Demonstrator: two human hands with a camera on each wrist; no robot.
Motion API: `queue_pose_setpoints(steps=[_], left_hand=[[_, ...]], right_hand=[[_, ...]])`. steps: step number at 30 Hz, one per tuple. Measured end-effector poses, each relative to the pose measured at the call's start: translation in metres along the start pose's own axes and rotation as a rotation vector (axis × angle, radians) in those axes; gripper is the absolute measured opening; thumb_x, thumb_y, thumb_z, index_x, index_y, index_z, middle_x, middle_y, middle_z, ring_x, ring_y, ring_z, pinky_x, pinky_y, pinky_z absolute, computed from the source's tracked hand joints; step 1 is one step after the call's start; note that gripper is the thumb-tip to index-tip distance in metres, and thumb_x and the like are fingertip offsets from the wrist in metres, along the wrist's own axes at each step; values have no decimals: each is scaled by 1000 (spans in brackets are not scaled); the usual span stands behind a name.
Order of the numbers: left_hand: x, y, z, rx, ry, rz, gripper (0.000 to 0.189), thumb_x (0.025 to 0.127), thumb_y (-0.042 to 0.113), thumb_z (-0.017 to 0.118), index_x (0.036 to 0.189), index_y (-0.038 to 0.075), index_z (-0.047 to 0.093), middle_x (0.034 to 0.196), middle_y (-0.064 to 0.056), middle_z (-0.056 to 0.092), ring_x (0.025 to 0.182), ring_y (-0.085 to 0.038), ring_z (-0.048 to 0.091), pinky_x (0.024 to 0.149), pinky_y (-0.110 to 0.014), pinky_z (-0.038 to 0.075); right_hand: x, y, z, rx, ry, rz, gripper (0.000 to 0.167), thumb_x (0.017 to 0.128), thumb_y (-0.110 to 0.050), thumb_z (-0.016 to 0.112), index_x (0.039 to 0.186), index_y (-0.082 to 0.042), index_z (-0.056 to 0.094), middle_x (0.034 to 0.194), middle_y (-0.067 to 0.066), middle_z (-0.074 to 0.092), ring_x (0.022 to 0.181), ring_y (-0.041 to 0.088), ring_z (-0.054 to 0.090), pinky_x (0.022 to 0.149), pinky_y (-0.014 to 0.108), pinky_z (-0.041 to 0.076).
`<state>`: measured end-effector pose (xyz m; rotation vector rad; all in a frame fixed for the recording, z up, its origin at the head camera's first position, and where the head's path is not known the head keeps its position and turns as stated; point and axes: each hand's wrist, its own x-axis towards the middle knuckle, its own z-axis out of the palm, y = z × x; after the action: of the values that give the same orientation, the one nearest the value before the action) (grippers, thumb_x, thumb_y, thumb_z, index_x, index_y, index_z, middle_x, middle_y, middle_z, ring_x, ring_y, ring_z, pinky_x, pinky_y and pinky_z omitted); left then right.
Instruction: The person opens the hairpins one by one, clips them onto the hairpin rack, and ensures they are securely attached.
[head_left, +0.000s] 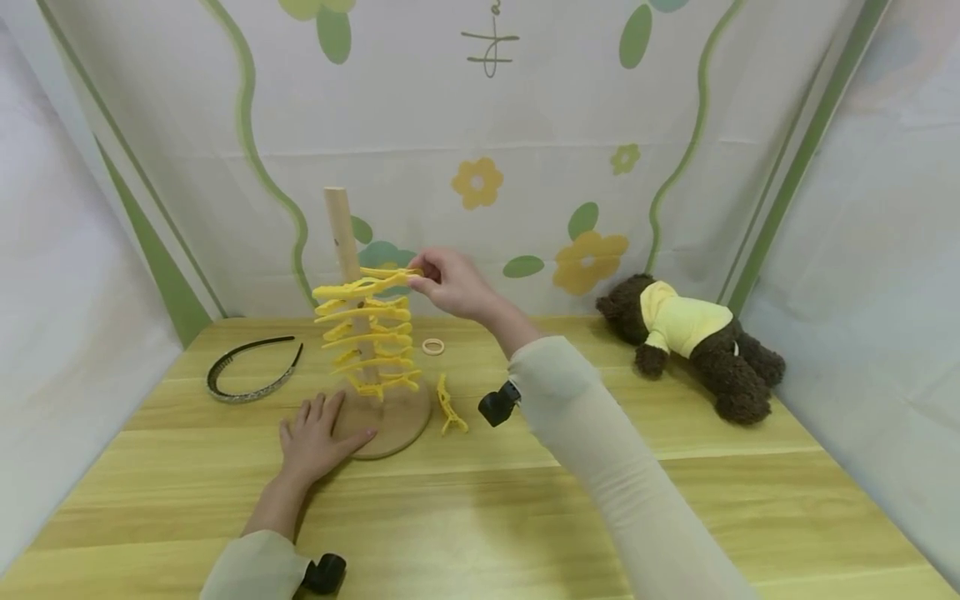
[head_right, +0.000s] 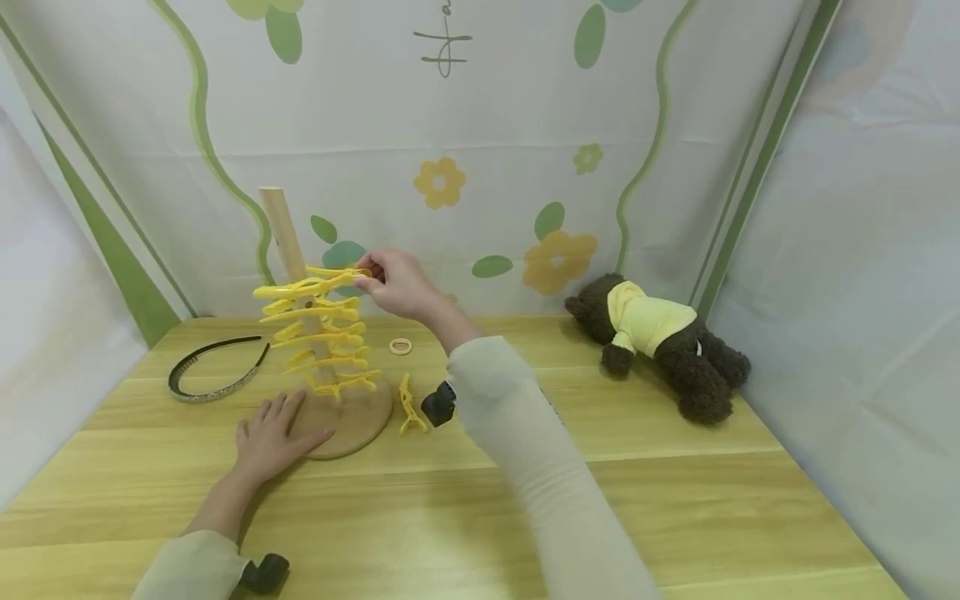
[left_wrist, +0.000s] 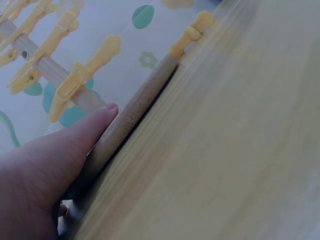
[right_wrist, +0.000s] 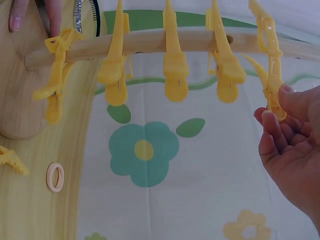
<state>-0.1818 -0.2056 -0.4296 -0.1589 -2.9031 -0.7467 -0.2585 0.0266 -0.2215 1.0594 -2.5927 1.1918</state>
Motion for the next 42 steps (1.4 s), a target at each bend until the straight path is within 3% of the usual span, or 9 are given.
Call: queue_pose_setpoints(steps=[10,19,31,42], left_hand=[[1,3,1,11,-16,13,89,73,63,50,135,5,25,135,-28,17,121,-46,8,85,-65,-4],[0,2,1,10,-15,16,89,73,63,50,135,4,25,134,-29,16,121,-47,8,85,-66,-4],[1,3,0,6,-18,17,89,73,63,50,135,4,24,135,-30,16,121,-47,8,85,-66,-5],[1,3,-1,2,-27,9,90,73,63,50,135,4,24,135,-30,14,121,-47,7,85,-66,-5]], right_hand=[[6,-13,4,-21,-17,11,18,87,-14,53,98,-1,56,83,5,55,70,13,51,63,20,41],[3,-14,4,-11,-12,56,31,86,-20,55,110,-2,52,89,3,55,77,12,50,67,21,41],[2,-12,3,6,9,32,34,86,-22,55,114,-4,52,96,3,55,80,12,49,66,22,41],[-10,-1,-6,52,50,74,42,85,-30,55,121,-10,47,105,2,52,89,11,49,71,24,42]])
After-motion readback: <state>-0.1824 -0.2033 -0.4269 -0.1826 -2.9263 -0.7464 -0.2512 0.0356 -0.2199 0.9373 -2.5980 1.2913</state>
